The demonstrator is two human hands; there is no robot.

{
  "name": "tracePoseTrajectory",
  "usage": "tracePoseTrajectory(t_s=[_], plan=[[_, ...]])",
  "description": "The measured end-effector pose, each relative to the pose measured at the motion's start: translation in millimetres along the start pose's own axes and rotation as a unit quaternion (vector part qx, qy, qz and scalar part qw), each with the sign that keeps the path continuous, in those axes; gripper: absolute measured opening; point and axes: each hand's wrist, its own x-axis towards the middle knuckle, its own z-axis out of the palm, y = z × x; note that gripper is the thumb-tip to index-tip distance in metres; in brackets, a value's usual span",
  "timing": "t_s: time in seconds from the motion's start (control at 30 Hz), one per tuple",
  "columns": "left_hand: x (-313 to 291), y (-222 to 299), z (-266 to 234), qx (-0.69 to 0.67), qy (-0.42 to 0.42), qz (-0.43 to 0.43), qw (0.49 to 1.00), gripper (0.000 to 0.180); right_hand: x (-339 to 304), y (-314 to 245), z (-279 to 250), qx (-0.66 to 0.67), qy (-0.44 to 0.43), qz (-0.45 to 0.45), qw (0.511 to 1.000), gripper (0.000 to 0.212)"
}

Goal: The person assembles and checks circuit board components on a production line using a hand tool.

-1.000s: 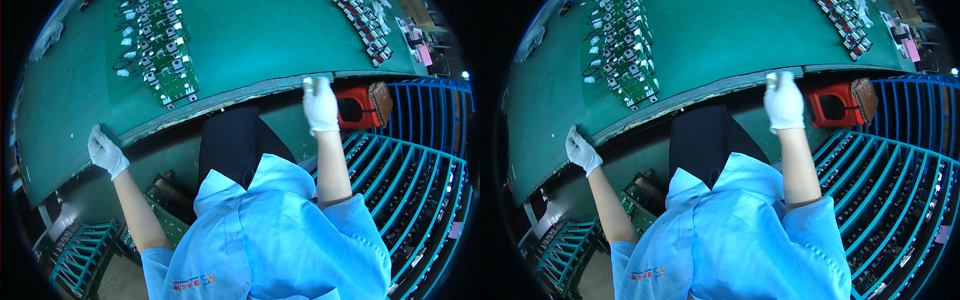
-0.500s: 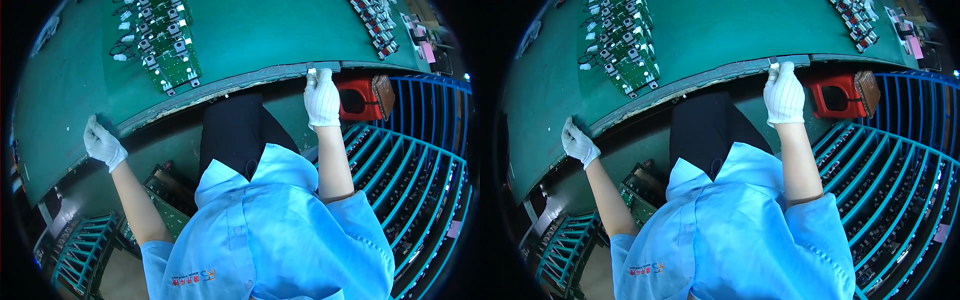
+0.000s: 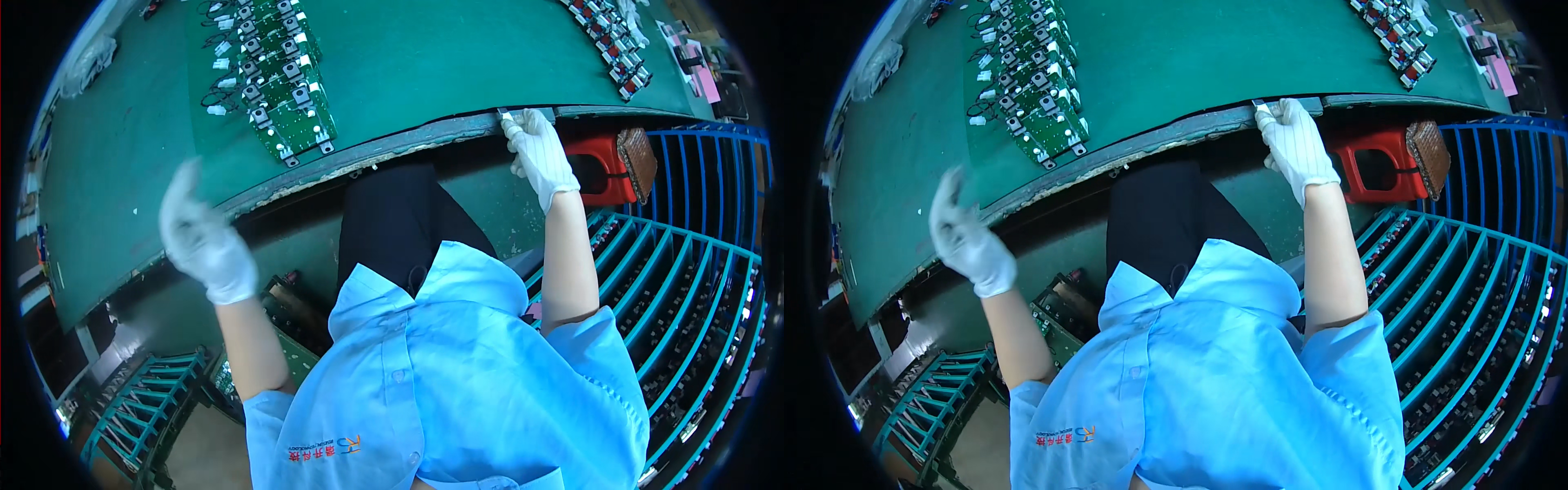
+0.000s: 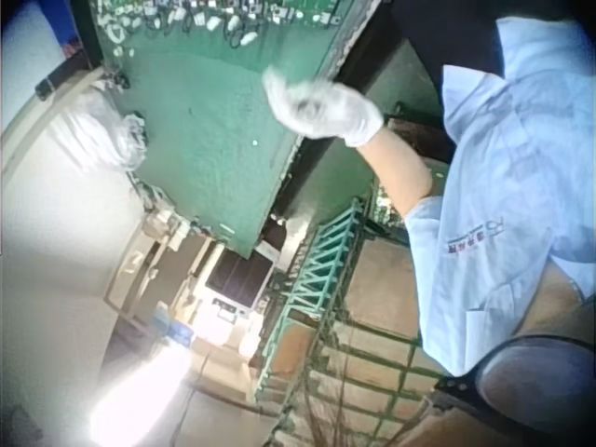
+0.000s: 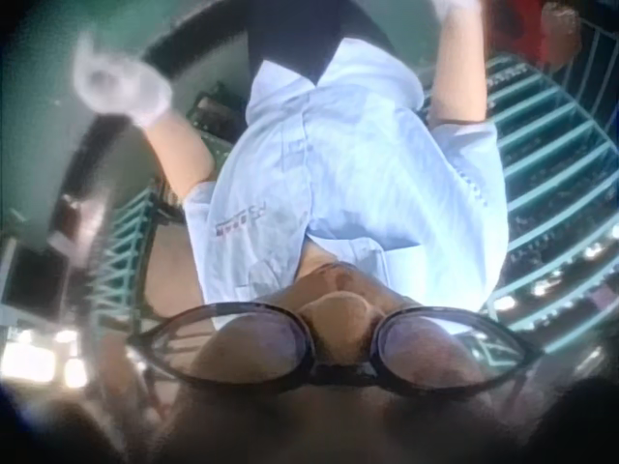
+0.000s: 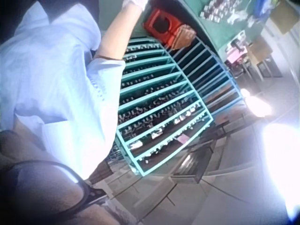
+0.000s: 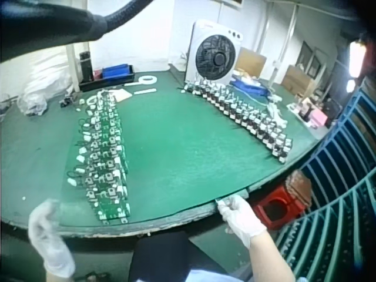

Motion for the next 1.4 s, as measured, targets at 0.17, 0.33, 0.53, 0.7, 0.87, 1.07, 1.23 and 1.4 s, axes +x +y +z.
tracePoseTrajectory(t_s=[0.17, 0.33, 0.53, 0.7, 0.87, 1.07, 1.23, 1.4], plan=[[1.3, 46.3, 116.4, 0.066, -0.369, 0.136, 0.917, 0.043, -1.9, -9.5, -13.8, 0.051, -0.075, 0.013, 0.996, 0.023], [-1.1, 20.6, 168.6, 0.19, -0.461, 0.163, 0.851, 0.031, -2.7, -9.1, -17.5, 0.045, -0.093, -0.004, 0.995, 0.02], [21.2, 6.3, 177.4, 0.123, -0.507, 0.093, 0.848, 0.018, -1.3, 8.5, -11.9, 0.174, -0.132, -0.009, 0.976, 0.017], [29.6, 3.2, 178.7, 0.122, -0.497, 0.053, 0.858, 0.022, -23.8, 16.4, 15.5, 0.105, -0.082, -0.019, 0.991, 0.022], [32.3, -3.0, 183.6, 0.118, -0.524, 0.007, 0.843, 0.024, -31.5, 38.3, 53.6, -0.063, 0.055, -0.223, 0.971, 0.029], [35.3, -10.2, 184.0, 0.122, -0.531, 0.016, 0.838, 0.026, -46.3, 6.3, 90.8, -0.131, 0.061, -0.334, 0.931, 0.017], [33.5, -7.4, 184.1, 0.123, -0.523, 0.0, 0.844, 0.026, -46.7, 1.4, 101.7, -0.157, 0.062, -0.384, 0.908, 0.012], [31.7, -10.4, 183.9, 0.108, -0.52, 0.007, 0.848, 0.026, -31.3, 22.7, 79.7, -0.221, 0.135, -0.332, 0.907, 0.016]])
